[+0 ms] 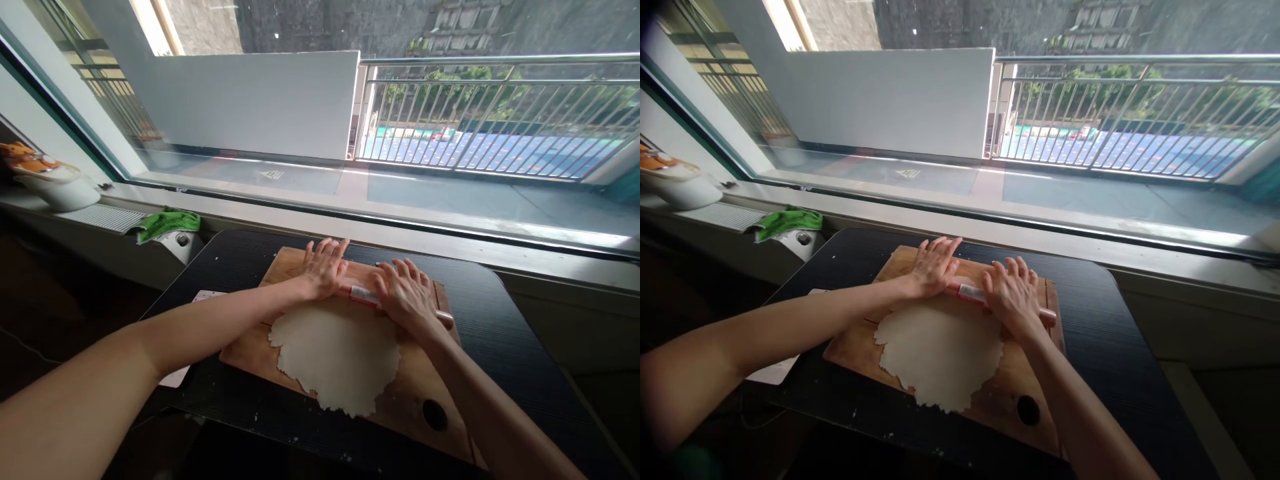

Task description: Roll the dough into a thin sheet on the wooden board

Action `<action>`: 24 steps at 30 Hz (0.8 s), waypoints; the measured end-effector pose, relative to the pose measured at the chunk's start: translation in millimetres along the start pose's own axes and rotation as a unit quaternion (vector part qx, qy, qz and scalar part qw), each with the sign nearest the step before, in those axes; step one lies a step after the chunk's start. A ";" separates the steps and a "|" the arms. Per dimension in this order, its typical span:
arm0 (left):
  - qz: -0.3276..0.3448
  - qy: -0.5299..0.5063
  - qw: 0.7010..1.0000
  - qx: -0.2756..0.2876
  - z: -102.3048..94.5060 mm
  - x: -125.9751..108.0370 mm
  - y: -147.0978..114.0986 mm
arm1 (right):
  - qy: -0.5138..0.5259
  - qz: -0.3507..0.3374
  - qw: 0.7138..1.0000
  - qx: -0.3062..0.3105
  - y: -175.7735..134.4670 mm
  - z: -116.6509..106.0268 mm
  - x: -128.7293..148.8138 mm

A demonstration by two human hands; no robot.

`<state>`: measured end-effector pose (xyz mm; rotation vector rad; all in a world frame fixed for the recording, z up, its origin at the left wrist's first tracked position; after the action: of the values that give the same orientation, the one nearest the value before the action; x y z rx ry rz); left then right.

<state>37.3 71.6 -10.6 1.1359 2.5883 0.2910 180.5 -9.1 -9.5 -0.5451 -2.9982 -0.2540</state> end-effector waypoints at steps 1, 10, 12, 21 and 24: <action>-0.015 -0.001 1.000 0.009 0.8 4.3 12.6 | 0.003 0.024 1.000 0.018 13.3 3.0 -3.8; 0.012 0.002 1.000 -0.028 1.2 3.6 9.4 | 0.026 0.017 0.996 0.087 7.8 7.0 1.2; 0.039 0.001 0.999 -0.025 1.6 -3.1 -5.9 | 0.021 -0.026 0.998 0.060 -6.7 2.8 7.6; -0.068 0.010 0.997 0.032 2.5 19.7 47.8 | 0.011 0.081 0.996 0.047 48.3 2.5 -9.9; -0.030 -0.007 0.999 0.038 7.9 10.7 16.9 | 0.015 0.022 0.998 0.056 14.5 4.6 0.6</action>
<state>44.7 91.3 -15.0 1.0793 2.6366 0.1727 184.9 5.3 -11.8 -0.5899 -2.9450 -0.0883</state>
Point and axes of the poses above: each hand's wrist, its own y-axis towards the middle knuckle, its own z-axis out of the palm, x = y × z, the point moved 9 cm from there along y, towards the middle knuckle, and after that the axes turned 7 degrees about z, right-handed, at the moved point
